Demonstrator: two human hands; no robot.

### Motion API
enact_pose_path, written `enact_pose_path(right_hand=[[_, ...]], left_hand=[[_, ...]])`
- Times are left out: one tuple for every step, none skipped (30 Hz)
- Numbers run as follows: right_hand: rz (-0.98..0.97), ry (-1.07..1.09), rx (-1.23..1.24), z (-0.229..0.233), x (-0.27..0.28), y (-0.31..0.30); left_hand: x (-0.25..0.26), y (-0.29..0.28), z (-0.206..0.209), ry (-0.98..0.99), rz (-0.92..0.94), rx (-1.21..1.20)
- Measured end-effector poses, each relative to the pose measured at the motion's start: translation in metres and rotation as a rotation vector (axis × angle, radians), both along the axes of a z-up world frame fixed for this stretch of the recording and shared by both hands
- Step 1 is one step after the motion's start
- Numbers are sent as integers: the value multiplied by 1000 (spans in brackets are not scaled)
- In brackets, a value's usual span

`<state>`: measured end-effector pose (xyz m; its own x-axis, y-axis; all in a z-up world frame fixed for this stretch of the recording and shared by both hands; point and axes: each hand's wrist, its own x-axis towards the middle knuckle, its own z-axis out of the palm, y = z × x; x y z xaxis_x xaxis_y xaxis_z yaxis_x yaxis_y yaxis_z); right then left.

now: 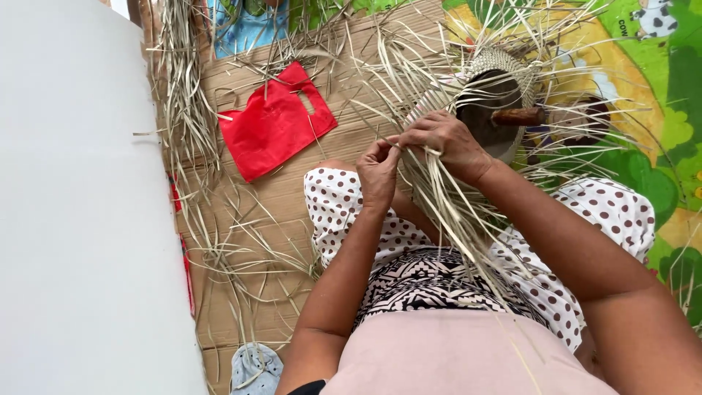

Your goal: A person is weaving a hat by hand using dried plant fibers over a wooden mold.

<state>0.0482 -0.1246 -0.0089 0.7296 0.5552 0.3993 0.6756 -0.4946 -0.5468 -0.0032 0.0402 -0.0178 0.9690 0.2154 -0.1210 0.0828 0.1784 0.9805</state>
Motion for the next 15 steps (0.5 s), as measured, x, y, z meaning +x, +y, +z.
enact_pose_path(right_hand=[[9,36,27,-2,-1,-1],[18,74,55,-4,-2,-2],[14,76,54,-6,2,-4],[-4,72,43,-8,6,-4],[-22,67,32,-10,11,-3],[-20,65,34,-8,12,-1],[-42,28,49,-6,13,2],[-64,-7,64,-4,12,4],[-62,-6,64,-5,13,6],[-67,-35,69,-6,14,7],[-71,-64,74,-6,14,7],[-72,-62,73,-9,14,6],[-76,-37,74,-12,14,4],[-80,-15,76,-15,15,2],[-83,-16,76,-7,13,4]], left_hand=[[0,-1,5,-11,32,0],[-1,-3,10,-20,64,0],[-1,-4,13,-18,60,-1],[0,-4,16,-13,79,33],[1,-4,19,-8,98,67],[1,-3,14,-10,100,69],[2,-2,9,-9,102,91],[1,-1,3,-5,105,112],[-1,0,-2,-5,106,113],[-2,0,-7,-17,136,169],[-4,-1,-12,-30,165,224],[-4,-1,-10,-29,164,224],[-4,-2,-9,-26,172,239],[-3,-2,-7,-26,180,255],[-3,-4,-2,-28,178,254]])
